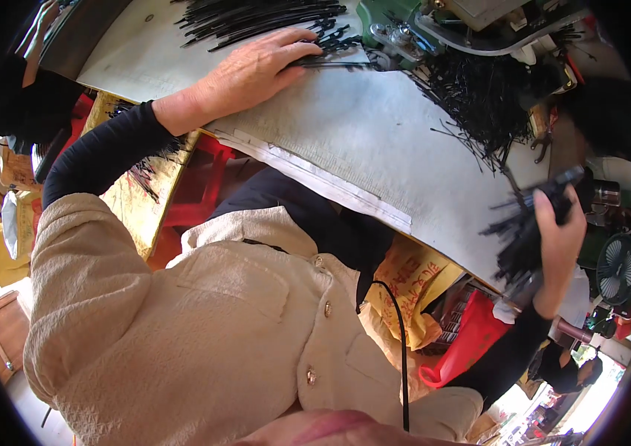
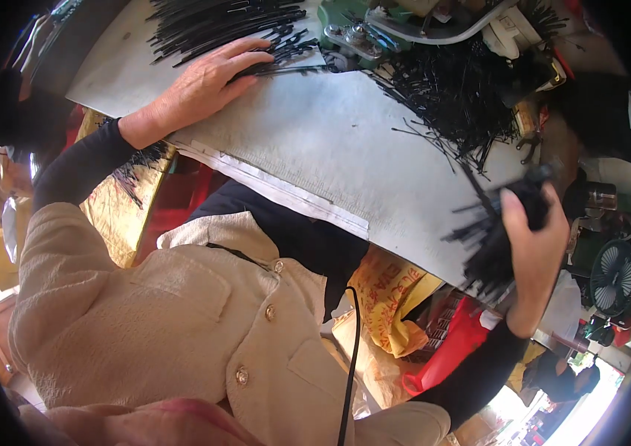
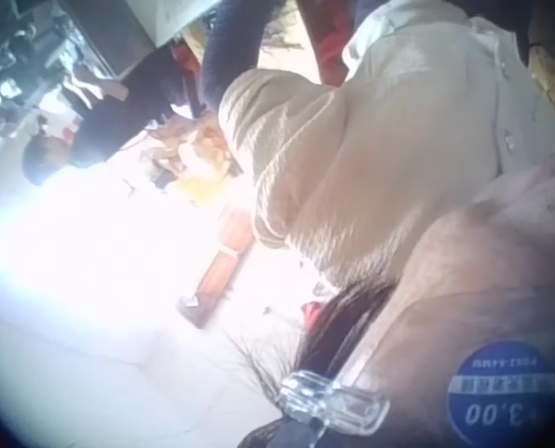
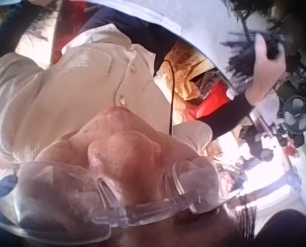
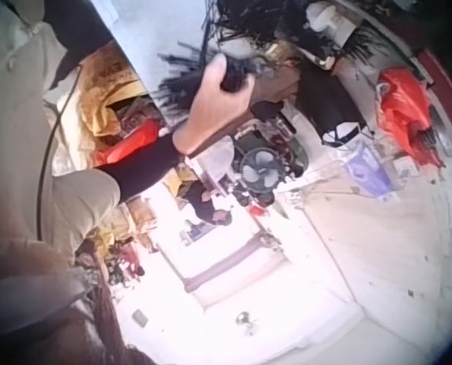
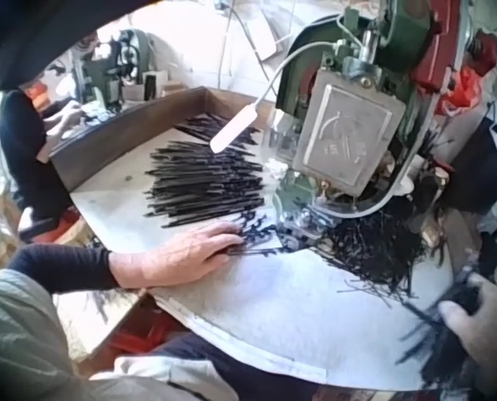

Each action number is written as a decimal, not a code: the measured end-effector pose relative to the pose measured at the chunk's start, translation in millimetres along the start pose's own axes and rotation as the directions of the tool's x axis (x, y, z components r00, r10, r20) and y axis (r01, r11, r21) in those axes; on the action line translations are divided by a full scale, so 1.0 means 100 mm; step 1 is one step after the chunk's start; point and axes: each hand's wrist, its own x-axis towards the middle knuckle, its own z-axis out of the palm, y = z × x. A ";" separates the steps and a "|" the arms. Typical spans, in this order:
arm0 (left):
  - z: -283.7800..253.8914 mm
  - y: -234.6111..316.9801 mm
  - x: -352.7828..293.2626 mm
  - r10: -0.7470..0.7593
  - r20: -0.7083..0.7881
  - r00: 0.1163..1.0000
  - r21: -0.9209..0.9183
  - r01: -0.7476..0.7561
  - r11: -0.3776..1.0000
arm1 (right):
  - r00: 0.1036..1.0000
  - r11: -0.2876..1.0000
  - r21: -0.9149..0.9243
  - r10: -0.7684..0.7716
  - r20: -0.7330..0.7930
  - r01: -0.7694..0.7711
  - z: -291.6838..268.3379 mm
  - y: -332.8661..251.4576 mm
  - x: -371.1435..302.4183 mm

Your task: The person assembles black plastic strips by hand, then processes the assembled bundles through a machine.

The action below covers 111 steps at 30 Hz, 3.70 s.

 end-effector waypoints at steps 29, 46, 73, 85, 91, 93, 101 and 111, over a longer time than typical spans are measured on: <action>-0.23 0.33 -0.20 0.293 0.062 0.954 -0.159 -0.280 0.947 | 0.522 0.553 0.038 -0.806 0.278 0.833 2.31 -1.22 0.84; -0.11 0.39 -0.05 0.255 0.050 0.966 -0.122 -0.248 0.961 | 0.730 0.568 0.696 -0.677 0.092 0.439 2.05 -1.12 0.85; -0.23 0.62 0.17 0.279 0.071 0.958 -0.037 -0.277 0.960 | 0.734 0.741 0.046 -0.671 0.103 0.670 1.80 -0.40 -0.11; 0.11 0.49 0.32 0.240 0.130 0.962 -0.006 -0.241 0.971 | 0.655 0.658 0.059 -0.753 0.061 0.751 1.75 -0.30 0.01; 0.14 0.47 0.30 0.248 0.086 0.965 -0.038 -0.245 0.969 | 0.666 0.669 0.007 -0.741 0.086 0.744 1.72 -0.25 0.03; 0.12 0.47 0.29 0.243 0.079 0.967 -0.055 -0.239 0.970 | 0.663 0.665 0.000 -0.746 0.064 0.747 1.73 -0.25 0.05; 0.08 0.43 0.35 0.269 0.054 0.962 -0.043 -0.267 0.963 | 0.698 0.698 -0.028 -0.715 0.043 0.716 1.66 -0.24 0.22; 0.14 0.39 0.29 0.193 0.094 0.977 -0.098 -0.184 0.978 | 0.678 0.679 0.040 -0.734 0.039 0.733 1.72 -0.30 0.27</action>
